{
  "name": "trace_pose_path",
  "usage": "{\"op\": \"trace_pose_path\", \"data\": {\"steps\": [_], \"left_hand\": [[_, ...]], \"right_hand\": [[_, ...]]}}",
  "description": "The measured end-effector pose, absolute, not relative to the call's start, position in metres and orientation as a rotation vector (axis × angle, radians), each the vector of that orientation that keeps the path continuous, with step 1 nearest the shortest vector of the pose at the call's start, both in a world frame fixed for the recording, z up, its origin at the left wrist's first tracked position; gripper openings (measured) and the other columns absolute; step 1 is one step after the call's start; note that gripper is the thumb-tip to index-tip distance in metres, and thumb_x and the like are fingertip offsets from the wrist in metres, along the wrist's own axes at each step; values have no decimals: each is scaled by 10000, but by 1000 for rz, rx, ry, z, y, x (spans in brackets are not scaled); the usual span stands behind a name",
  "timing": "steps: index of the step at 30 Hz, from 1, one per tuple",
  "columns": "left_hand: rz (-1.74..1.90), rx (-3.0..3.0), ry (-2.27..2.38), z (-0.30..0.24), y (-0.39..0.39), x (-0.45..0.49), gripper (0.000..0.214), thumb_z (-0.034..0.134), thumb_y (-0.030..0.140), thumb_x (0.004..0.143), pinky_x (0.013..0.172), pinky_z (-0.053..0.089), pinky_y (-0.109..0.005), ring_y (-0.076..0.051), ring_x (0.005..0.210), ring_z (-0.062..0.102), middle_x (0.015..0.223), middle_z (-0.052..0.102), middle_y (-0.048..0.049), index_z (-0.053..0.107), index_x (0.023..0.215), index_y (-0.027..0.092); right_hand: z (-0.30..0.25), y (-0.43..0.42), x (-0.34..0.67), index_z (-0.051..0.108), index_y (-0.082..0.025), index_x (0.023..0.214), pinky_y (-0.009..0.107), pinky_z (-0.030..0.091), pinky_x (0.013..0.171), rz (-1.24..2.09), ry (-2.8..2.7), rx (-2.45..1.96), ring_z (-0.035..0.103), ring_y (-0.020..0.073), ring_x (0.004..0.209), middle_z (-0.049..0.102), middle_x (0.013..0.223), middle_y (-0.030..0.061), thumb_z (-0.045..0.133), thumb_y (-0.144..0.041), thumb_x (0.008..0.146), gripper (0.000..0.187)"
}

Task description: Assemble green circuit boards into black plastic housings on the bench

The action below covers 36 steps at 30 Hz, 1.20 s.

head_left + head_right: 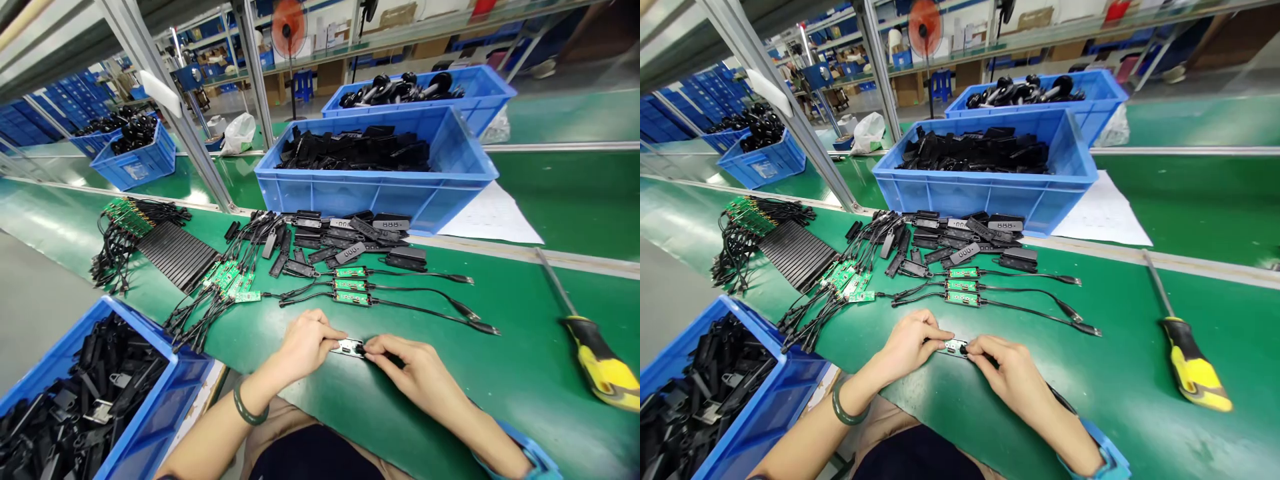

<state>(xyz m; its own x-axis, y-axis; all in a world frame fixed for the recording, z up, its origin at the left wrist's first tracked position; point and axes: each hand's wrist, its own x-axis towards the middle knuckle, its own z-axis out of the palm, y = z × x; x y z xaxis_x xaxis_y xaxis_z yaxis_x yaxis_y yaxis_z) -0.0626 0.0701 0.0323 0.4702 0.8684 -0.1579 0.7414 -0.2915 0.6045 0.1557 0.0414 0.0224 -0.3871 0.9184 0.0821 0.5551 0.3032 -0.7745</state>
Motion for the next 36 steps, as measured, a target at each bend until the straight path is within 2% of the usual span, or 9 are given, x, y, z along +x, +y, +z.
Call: {"op": "trace_pose_path", "data": {"steps": [4, 9, 13, 23, 26, 28, 30, 32, 36], "left_hand": [[279, 2111, 1303, 30, 71, -63, 255, 651, 204, 874, 798, 453, -298, -189, 883, 583, 896, 640, -37, 749, 1094, 289], [278, 2109, 1289, 28, 72, -64, 250, 646, 209, 876, 803, 460, -304, -197, 892, 588, 898, 648, -45, 751, 1092, 276], [273, 2110, 1296, 29, 71, -64, 247, 660, 211, 868, 795, 460, -303, -203, 887, 591, 895, 649, -48, 756, 1087, 271], [269, 2100, 1286, 31, 72, -64, 245, 662, 208, 869, 802, 466, -306, -204, 884, 590, 892, 644, -53, 756, 1088, 265], [249, 2117, 1292, 32, 74, -63, 238, 655, 208, 876, 793, 470, -313, -208, 887, 591, 892, 647, -55, 759, 1082, 266], [235, 2128, 1293, 33, 75, -62, 238, 651, 202, 880, 791, 472, -313, -204, 883, 594, 896, 650, -51, 758, 1080, 275], [239, 2138, 1285, 33, 75, -61, 244, 644, 185, 882, 807, 475, -313, -201, 889, 600, 904, 654, -48, 755, 1083, 267], [280, 2118, 1272, 35, 73, -62, 249, 653, 188, 879, 828, 481, -313, -199, 898, 608, 917, 661, -48, 737, 1108, 238], [371, 1972, 1236, 45, 68, -75, 460, 801, 194, 740, 806, 512, -281, -191, 930, 622, 1007, 660, -48, 651, 1175, 201]], "right_hand": [[14, 42, 161, 657, -238, 822, 339, 534, 707, 735, -2168, -1181, 677, 197, 768, 731, 842, 51, 477, -258, 964, 230], [7, 37, 168, 656, -216, 1143, 323, 508, 698, 375, -2323, -1021, 644, 179, 770, 711, 861, 62, 432, -193, 998, 268], [10, 32, 167, 649, -163, 1149, 314, 483, 669, 119, -2406, -947, 609, 179, 750, 693, 849, 80, 391, -104, 992, 308], [11, 31, 161, 673, -86, 1086, 353, 476, 658, -129, -2594, -901, 573, 210, 708, 654, 781, 103, 320, -15, 935, 391], [14, 41, 162, 713, -153, 989, 323, 482, 608, 32, -2629, -975, 589, 190, 658, 654, 740, 72, 359, -52, 950, 369], [16, 49, 164, 705, -212, 1018, 306, 523, 663, 296, -2585, -1039, 637, 186, 762, 689, 866, 63, 446, -144, 967, 273], [16, 51, 162, 645, -230, 1165, 328, 552, 783, 476, -2472, -1101, 646, 206, 940, 688, 1065, 75, 524, -234, 957, 241], [12, 49, 155, 570, -196, 1266, 357, 552, 846, 498, -2369, -1123, 631, 220, 1009, 672, 1137, 97, 528, -255, 958, 316], [1, 39, 141, 607, -173, 1198, 357, 547, 773, 377, -2383, -1051, 637, 216, 906, 686, 1026, 95, 450, -165, 980, 269]]}}
